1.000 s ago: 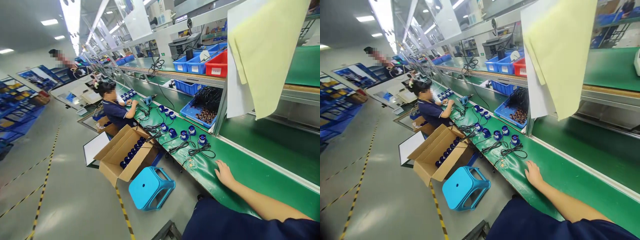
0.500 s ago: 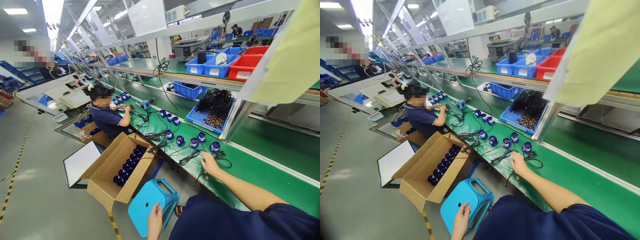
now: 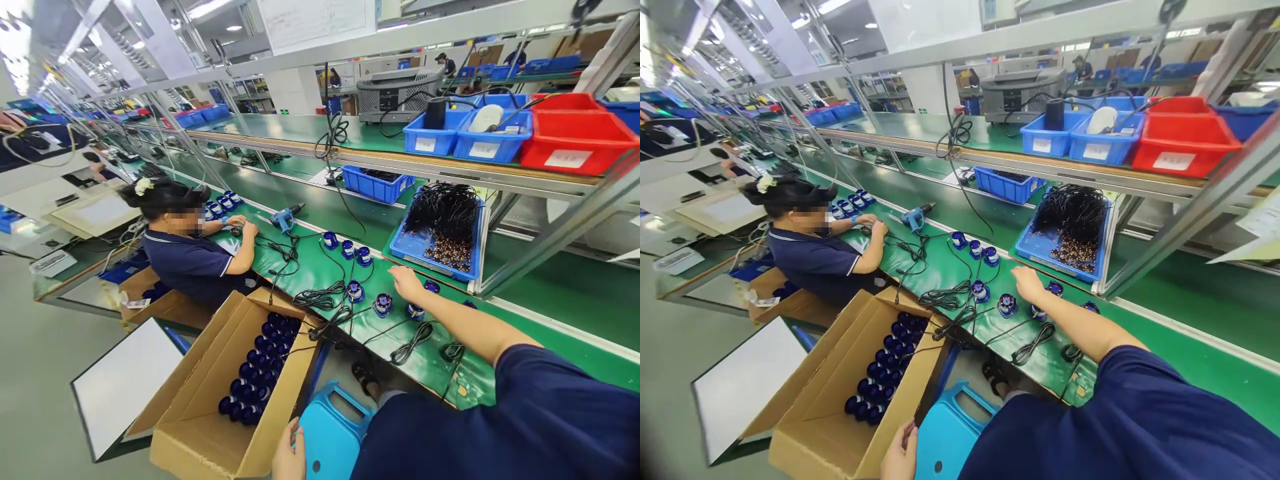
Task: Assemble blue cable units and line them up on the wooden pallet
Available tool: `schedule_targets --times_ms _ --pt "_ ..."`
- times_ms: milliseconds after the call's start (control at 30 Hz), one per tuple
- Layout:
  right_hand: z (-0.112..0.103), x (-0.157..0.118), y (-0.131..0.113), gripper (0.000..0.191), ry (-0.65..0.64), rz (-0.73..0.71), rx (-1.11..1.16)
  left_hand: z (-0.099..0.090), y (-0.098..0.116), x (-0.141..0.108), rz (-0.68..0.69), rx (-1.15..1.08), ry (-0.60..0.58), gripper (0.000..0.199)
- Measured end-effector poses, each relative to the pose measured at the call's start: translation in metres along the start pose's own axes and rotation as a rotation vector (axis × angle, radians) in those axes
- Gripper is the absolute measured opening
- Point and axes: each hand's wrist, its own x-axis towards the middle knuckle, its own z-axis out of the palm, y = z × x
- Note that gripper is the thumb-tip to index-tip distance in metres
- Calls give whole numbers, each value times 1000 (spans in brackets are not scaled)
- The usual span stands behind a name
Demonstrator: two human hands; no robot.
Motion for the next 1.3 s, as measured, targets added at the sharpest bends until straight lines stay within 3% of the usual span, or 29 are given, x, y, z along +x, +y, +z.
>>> schedule_targets --times_ms 133,267,433,633,767,867,933,1000,1167,1300 --pt "7 51 14 51 -96 -25 -19 -22 35 61 138 134 57 60" --pt "26 49 21 43 -191 -53 23 -23 98 134 486 241 69 54" --pt "49 52 27 46 -127 -110 21 -1 211 244 863 437 120 47" --pt "71 126 39 60 -77 -256 -56 22 354 369 1008 902 143 56" --pt "80 163 38 64 -154 -311 -73 56 414 425 1170 1058 141 67" --pt "84 173 36 61 -200 -344 -14 88 435 452 1252 1136 -35 73" --pt "86 172 36 52 -167 -324 28 104 439 460 1221 1136 -164 71" --pt "86 165 35 41 -109 -300 60 111 439 462 1190 1122 -217 70" --pt "78 129 36 28 -43 -263 100 103 430 442 1408 1314 -264 59" --pt "65 96 38 26 -120 -199 72 82 418 428 1483 1400 -311 60"
